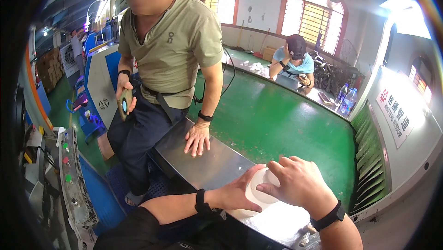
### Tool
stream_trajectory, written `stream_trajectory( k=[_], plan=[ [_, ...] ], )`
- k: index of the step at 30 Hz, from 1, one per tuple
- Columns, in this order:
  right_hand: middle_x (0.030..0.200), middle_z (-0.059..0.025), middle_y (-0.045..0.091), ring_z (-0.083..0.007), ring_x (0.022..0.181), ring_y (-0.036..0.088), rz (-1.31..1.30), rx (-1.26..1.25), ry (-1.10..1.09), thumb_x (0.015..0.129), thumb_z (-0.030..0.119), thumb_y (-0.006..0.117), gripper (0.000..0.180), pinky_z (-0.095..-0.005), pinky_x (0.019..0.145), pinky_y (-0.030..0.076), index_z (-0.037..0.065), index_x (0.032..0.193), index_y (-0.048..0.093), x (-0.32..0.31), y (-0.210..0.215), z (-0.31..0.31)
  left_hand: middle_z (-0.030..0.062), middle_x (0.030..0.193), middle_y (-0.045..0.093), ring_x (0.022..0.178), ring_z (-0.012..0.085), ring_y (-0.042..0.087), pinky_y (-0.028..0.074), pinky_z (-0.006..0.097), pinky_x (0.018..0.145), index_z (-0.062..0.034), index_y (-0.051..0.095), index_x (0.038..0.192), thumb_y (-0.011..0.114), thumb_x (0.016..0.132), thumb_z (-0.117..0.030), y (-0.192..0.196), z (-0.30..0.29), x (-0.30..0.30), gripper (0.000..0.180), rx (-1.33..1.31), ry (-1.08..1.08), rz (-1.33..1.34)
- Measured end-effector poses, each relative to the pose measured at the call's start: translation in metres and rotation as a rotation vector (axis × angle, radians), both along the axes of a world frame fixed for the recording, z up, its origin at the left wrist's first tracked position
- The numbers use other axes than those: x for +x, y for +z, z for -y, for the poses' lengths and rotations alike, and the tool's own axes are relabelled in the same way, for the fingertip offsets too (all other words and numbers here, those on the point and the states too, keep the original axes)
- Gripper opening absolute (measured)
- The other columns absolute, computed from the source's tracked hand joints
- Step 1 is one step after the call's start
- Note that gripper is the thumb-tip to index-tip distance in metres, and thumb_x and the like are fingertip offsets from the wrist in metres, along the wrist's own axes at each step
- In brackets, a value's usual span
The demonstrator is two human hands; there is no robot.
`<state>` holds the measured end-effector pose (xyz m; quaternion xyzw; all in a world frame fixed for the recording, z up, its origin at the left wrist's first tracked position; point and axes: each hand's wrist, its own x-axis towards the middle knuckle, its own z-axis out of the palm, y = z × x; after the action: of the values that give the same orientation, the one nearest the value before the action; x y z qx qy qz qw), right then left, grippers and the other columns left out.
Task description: Pouring adhesive into a bottle and applying components to shoes in a factory.
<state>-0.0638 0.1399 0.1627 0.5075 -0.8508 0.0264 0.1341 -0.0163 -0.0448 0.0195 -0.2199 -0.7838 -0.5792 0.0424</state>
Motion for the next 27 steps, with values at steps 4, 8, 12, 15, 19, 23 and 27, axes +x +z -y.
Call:
stream_trajectory(
  k=[4, 8, 12, 15, 19, 23, 27],
  plan=[
    [0.074, -0.0081, 0.063, -0.0277, 0.074, 0.065, -0.114, 0.025, 0.048, 0.085, 0.055, 0.068, 0.049, -0.0401, 0.061, 0.051, 0.006, 0.083, 0.065, -0.006, -0.003, 0.008, 0.0214, 0.152, 0.033, 0.144, 0.0364, 0.033, 0.032, 0.043, 0.117, -0.0118, 0.013, 0.156, 0.09, 0.065, -0.019, 0.003, -0.002, 0.0, 0.119, 0.066, -0.012, 0.038],
    [0.072, -0.0072, 0.063, -0.0271, 0.072, 0.064, -0.152, 0.05, 0.024, 0.081, 0.045, 0.072, 0.041, -0.039, 0.06, 0.05, 0.005, 0.085, 0.066, -0.004, -0.009, 0.012, 0.0212, 0.152, 0.033, 0.143, 0.0356, 0.034, 0.033, 0.043, 0.117, -0.0115, 0.013, 0.156, 0.09, 0.065, -0.017, -0.001, -0.004, -0.002, 0.119, 0.133, -0.047, 0.031],
    [0.076, -0.0079, 0.064, -0.0274, 0.073, 0.064, -0.139, 0.011, 0.036, 0.081, 0.047, 0.073, 0.043, -0.0402, 0.061, 0.051, 0.005, 0.085, 0.064, -0.003, -0.008, 0.008, 0.0164, 0.151, 0.034, 0.141, 0.0321, 0.038, 0.037, 0.043, 0.114, -0.0124, 0.014, 0.156, 0.09, 0.066, -0.015, -0.005, -0.006, -0.004, 0.117, 0.109, -0.013, -0.024],
    [0.078, -0.0083, 0.064, -0.027, 0.075, 0.065, -0.107, 0.008, 0.061, 0.081, 0.05, 0.072, 0.045, -0.0404, 0.062, 0.052, 0.006, 0.085, 0.063, -0.005, -0.007, 0.006, 0.0159, 0.151, 0.035, 0.141, 0.0312, 0.038, 0.037, 0.042, 0.115, -0.0126, 0.015, 0.156, 0.09, 0.066, -0.015, -0.006, -0.006, -0.005, 0.117, 0.111, -0.026, 0.02],
    [0.078, -0.0089, 0.064, -0.0281, 0.074, 0.065, -0.117, 0.019, 0.024, 0.081, 0.045, 0.073, 0.041, -0.0406, 0.061, 0.052, 0.006, 0.083, 0.062, -0.008, -0.013, 0.008, 0.0146, 0.15, 0.037, 0.14, 0.0295, 0.038, 0.037, 0.042, 0.115, -0.0124, 0.016, 0.156, 0.09, 0.066, -0.015, -0.006, -0.007, -0.005, 0.116, 0.11, -0.012, 0.043],
    [0.072, -0.0096, 0.062, -0.0294, 0.066, 0.064, -0.166, -0.088, 0.02, 0.08, 0.035, 0.072, 0.032, -0.0404, 0.058, 0.051, 0.006, 0.079, 0.059, -0.01, -0.024, 0.012, 0.0135, 0.15, 0.036, 0.14, 0.0281, 0.038, 0.035, 0.041, 0.116, -0.0108, 0.017, 0.155, 0.091, 0.067, -0.016, -0.006, -0.01, -0.005, 0.116, 0.138, -0.005, -0.003],
    [0.065, -0.0109, 0.059, -0.0308, 0.06, 0.063, -0.16, -0.177, -0.007, 0.077, 0.027, 0.073, 0.028, -0.0408, 0.057, 0.051, 0.005, 0.075, 0.055, -0.007, -0.029, 0.012, 0.0136, 0.151, 0.034, 0.142, 0.0276, 0.035, 0.032, 0.04, 0.117, -0.007, 0.017, 0.155, 0.091, 0.067, -0.017, -0.009, -0.013, -0.005, 0.116, 0.16, -0.007, 0.0]
  ],
)
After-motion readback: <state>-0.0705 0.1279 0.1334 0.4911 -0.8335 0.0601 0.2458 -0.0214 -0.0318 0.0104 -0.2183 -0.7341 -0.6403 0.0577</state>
